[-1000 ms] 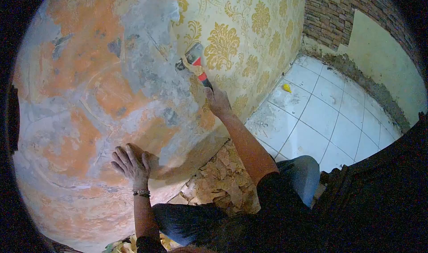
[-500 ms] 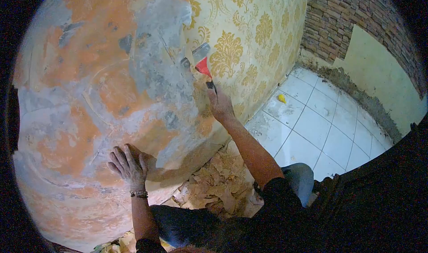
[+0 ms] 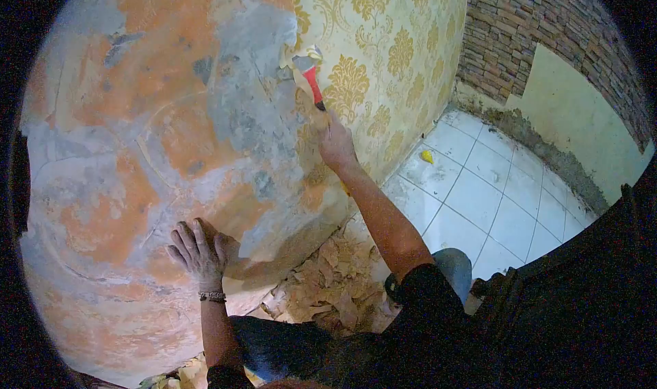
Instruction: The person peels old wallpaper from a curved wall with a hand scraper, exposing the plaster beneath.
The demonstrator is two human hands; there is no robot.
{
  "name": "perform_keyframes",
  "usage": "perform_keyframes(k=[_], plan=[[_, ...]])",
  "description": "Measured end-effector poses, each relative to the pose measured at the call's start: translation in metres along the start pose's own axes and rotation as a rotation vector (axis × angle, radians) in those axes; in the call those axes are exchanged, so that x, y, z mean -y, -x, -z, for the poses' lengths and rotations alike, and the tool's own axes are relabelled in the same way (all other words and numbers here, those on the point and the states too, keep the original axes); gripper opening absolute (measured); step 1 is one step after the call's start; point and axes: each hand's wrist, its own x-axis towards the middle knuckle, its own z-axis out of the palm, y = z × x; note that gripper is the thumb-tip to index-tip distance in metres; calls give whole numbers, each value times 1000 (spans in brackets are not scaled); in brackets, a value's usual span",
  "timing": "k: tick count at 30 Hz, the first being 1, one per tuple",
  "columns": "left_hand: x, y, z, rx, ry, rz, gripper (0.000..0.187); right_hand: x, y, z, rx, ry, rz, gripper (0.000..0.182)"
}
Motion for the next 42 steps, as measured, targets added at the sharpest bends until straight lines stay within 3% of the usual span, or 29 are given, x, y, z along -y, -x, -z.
perform_keyframes(k=[11,15,20,23,26,30,32,39,42], plan=[[2,1,2,13,-13,2,60,26,1,12,2,37,-107,41],[2,3,2,24,0,-12,61,29,-13,21,49,18,-41,40],[2,1,1,9,-8,-10,60,9,-15,14,11,63,7,54],[3,5,0,21,-11,-13,60,39,-36,26,15,-6,110,60],[1,2,-3,-15,5,5,59,31,-37,23,-11,21,67,62],[1,2,-3,17,-2,6,59,25,-44,27,39,-1,37,61],[1,4,-1,5,-12,-11,59,20,-61,28,7,109,178,50],[0,5,1,26,0,13,59,4,-56,35,17,135,155,47],[1,1,3,49,3,8,63,0,-53,43,27,96,25,46]])
